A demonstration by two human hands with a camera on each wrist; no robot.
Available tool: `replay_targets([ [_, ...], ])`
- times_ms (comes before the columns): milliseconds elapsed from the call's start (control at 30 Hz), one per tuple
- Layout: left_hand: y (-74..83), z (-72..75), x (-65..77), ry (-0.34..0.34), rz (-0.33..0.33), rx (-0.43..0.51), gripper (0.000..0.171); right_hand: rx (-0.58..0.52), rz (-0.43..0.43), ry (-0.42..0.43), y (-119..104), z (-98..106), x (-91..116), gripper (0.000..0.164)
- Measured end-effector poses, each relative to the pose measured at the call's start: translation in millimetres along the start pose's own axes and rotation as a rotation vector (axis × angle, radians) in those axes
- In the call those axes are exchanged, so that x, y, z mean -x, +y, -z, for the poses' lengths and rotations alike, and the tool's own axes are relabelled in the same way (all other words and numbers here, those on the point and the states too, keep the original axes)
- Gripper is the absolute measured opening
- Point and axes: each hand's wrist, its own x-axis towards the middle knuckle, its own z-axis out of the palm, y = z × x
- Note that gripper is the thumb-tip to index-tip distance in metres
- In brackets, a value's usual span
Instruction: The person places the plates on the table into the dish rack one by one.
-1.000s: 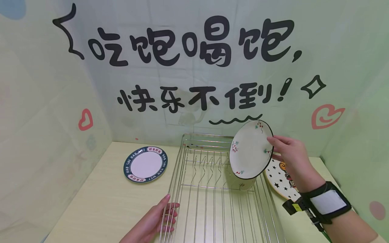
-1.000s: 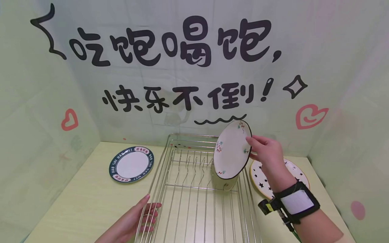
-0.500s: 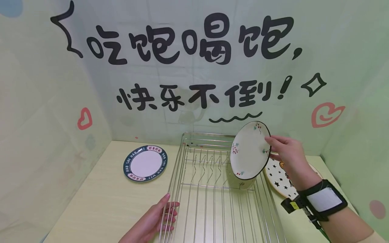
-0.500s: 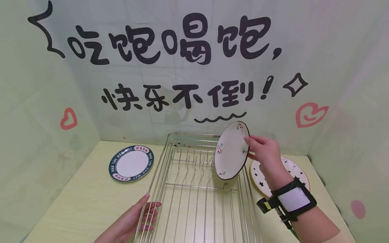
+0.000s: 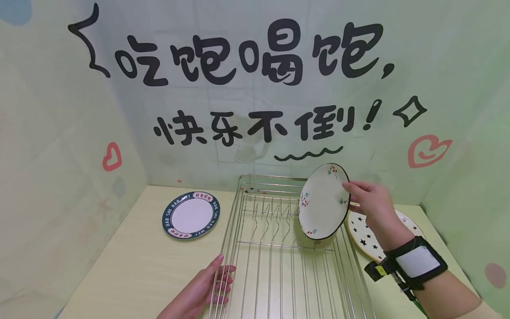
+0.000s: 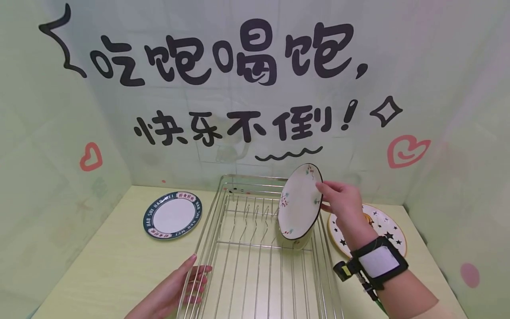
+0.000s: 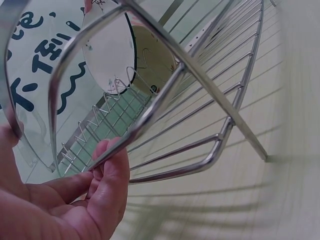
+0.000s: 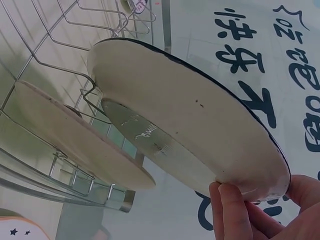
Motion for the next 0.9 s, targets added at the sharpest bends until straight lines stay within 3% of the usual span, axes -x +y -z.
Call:
replay_targets([
  [600,0.6,0.4,2.2,0.010,0.015,0.009,0.082,0.096,0.080,-0.029,-18,-18,-1,0.055],
  [900,2.1,-0.8,2.7,0.007,0.012,0.009,0.081,0.105,0.078,-0.048,-15,-28,-8,0.050],
])
